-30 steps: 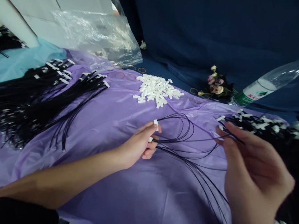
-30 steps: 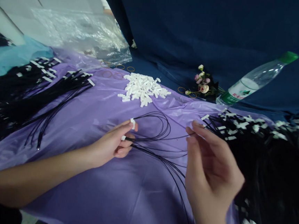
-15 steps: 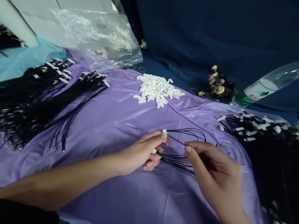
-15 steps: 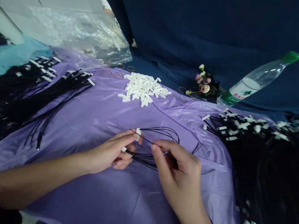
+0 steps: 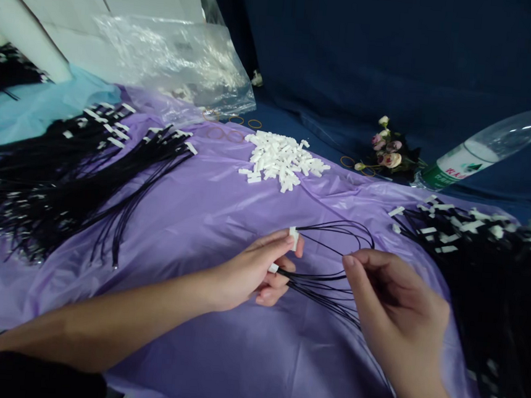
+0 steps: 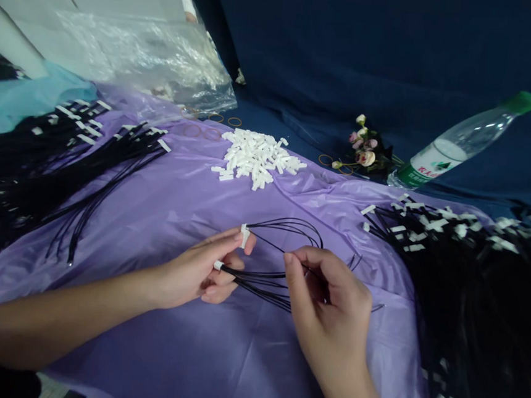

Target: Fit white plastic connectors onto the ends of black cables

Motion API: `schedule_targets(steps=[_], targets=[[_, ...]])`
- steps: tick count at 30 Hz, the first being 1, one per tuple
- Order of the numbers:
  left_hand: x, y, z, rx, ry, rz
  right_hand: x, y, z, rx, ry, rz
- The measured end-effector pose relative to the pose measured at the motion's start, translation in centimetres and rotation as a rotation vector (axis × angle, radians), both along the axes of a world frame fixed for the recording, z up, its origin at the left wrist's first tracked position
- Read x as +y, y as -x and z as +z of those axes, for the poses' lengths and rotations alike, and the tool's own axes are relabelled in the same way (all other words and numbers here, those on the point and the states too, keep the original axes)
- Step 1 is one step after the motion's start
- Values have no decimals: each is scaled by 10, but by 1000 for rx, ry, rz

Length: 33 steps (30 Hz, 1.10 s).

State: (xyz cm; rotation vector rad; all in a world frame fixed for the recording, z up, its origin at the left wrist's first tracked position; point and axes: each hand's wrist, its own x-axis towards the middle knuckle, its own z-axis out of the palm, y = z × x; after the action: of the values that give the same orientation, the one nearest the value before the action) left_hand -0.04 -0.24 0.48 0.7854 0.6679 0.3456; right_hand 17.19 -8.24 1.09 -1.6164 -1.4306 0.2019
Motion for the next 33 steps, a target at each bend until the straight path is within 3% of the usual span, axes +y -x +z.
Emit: schedule_targets(steps=[12,23,28,33], targets=[[1,0,1,-9,-7,-2,0,-3,2,-33,9,20],[1,-2,-4,57,-110,-24,5,-9,9,-434,-156,171],[0,-3,-6,88,-143,-78,4,-7,0,-486,-114,226],[-1,-1,-8,68,-136,-150,7,-1,-11,-482,-195,245]])
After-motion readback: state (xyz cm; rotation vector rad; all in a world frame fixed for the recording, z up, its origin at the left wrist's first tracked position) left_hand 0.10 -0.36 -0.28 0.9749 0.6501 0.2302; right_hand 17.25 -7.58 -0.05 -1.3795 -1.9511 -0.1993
